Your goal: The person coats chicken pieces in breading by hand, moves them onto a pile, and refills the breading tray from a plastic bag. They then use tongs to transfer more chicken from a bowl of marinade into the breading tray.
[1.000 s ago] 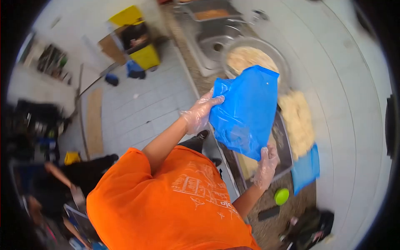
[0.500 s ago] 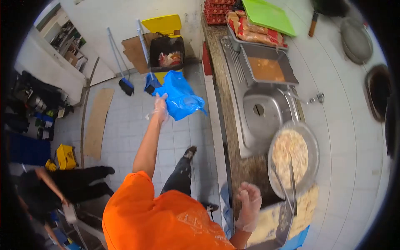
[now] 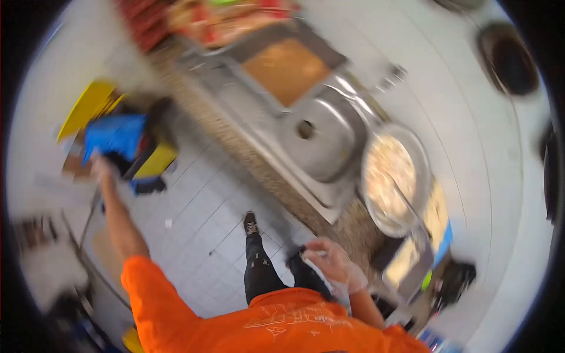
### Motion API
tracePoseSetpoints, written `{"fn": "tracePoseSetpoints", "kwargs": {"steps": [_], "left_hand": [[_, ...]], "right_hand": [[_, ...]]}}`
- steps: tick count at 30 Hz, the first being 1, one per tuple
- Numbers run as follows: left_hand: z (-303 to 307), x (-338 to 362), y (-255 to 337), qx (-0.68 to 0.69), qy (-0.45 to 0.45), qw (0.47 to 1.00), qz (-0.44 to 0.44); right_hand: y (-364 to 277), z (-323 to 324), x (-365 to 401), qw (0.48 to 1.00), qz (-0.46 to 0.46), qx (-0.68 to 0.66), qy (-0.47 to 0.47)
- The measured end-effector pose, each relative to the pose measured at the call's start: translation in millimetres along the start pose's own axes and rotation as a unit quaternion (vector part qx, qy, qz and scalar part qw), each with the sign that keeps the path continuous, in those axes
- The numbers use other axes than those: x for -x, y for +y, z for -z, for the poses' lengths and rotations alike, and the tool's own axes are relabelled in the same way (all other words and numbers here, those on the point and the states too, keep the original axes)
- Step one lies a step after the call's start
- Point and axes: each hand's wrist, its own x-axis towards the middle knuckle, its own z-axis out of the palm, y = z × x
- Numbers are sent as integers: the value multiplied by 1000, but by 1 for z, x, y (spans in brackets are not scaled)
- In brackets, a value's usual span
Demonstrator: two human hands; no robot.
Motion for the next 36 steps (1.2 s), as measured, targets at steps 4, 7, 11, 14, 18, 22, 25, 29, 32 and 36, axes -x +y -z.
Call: {"fn": "tracePoseSetpoints", "kwargs": {"steps": [4,7,11,14,18,22,25,29,32,36], "left_hand": [[-23,95,-10,401,-107,908,56],[-133,192,-57,391,-202,892,-104],[-31,429,97,426,-488,728,224],[34,508,192,417,-555,699,173],[148,561,301,418,-586,694,19],[170,594,356,390,-612,675,-133],[167,648,387,393,-575,701,-152],[180,705,402,390,-580,712,-56],[185,733,409,388,-568,726,-26],[182,751,411,377,-589,714,-34]], "right_hand": [[-30,11,13,996,-2,-30,88],[-34,31,37,993,-18,-53,107],[-25,103,70,976,0,60,211],[18,159,84,897,-55,208,385],[83,253,62,889,-128,278,339],[104,285,60,893,-91,401,183],[136,298,41,905,-47,404,128],[157,308,53,888,76,379,249],[142,331,82,856,96,434,266],[133,341,70,768,215,474,373]]}}
